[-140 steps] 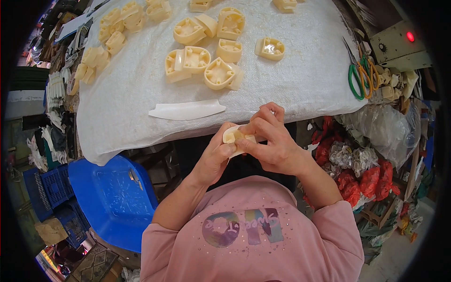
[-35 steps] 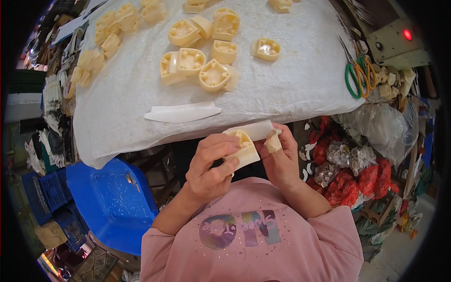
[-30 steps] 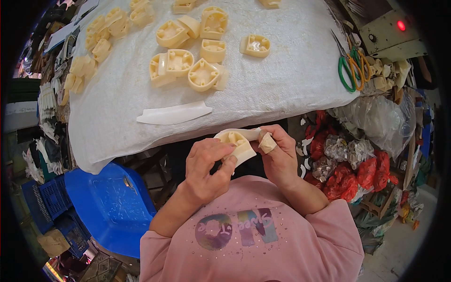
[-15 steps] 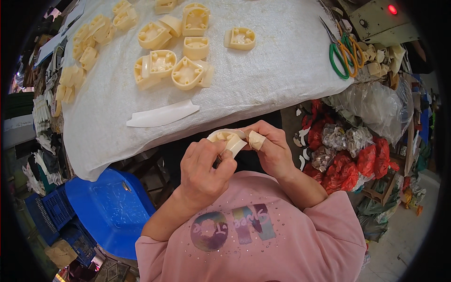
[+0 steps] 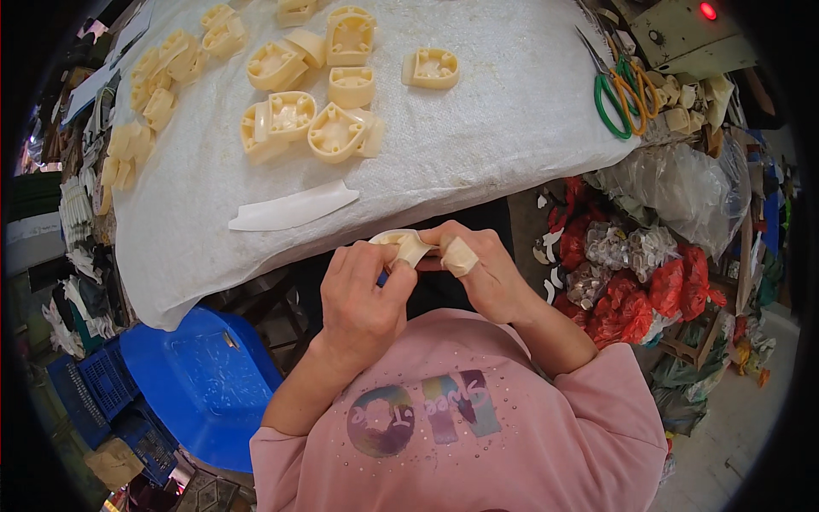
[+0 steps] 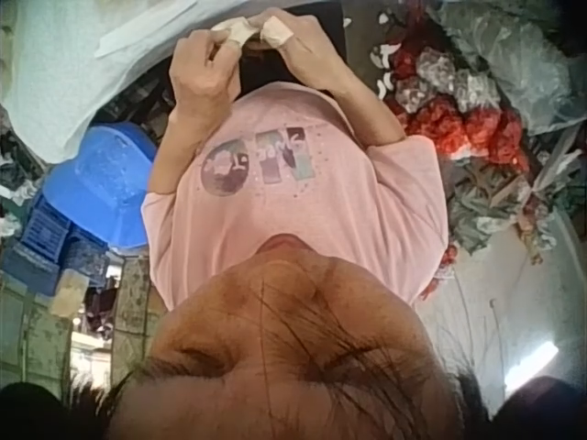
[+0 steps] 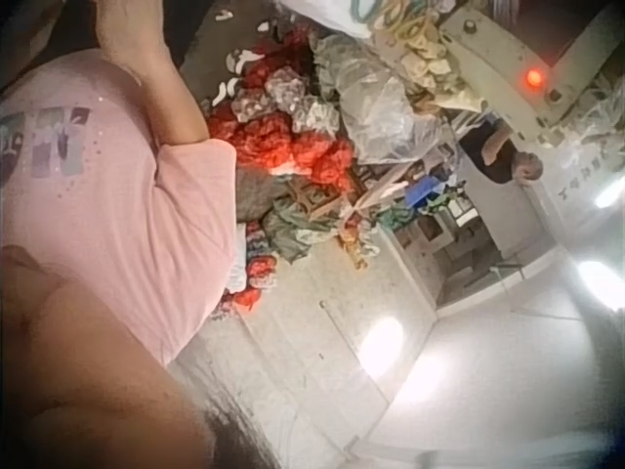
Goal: The recorder is applying adhesive and manual pressure to assemble shoe heel or toe components.
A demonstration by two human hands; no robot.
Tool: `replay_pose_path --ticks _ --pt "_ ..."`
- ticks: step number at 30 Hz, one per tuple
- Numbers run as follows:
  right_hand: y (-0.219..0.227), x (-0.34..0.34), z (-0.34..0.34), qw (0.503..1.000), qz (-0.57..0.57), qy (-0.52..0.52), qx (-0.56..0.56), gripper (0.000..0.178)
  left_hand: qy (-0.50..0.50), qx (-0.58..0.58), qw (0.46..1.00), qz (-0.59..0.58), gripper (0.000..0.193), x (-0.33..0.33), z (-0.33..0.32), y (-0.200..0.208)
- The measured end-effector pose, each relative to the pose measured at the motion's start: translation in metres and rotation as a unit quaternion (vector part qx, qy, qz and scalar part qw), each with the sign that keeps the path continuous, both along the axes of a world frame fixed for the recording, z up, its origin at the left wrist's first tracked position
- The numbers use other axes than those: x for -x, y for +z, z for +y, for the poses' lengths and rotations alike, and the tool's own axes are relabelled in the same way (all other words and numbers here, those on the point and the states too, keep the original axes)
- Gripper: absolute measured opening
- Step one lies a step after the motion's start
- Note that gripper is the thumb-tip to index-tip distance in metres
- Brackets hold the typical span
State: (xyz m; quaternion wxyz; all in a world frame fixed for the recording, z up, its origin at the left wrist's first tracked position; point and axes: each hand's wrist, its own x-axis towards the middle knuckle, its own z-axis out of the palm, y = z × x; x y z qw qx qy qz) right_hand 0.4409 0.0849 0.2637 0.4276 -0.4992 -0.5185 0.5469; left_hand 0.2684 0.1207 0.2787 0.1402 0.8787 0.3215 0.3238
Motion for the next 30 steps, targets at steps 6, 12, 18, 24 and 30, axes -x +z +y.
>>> replay_pose_path --ticks 6,12,18,24,30 --pt "-0.008 -0.027 0.023 0.974 0.205 0.047 0.083 0.033 -0.015 0.130 0.972 -0.196 0.024 0.007 -0.004 -0.012" --pt "-0.011 -0.026 0.027 0.946 0.267 0.150 0.105 0.062 -0.122 0.092 0.954 -0.258 0.021 0.004 -0.004 -0.021" --pt "-0.005 -0.027 0.033 0.964 0.180 0.178 0.077 0.061 -0.137 0.041 0.971 -0.190 0.019 0.004 0.003 -0.018" --pt "-0.005 -0.026 0.035 0.972 0.144 0.165 0.078 0.060 -0.097 0.104 0.972 -0.188 0.027 0.006 0.001 -0.022" --pt "-0.004 -0.029 0.029 0.990 0.131 0.047 0.007 0.058 -0.021 0.150 0.955 -0.257 0.019 0.002 -0.006 -0.022"
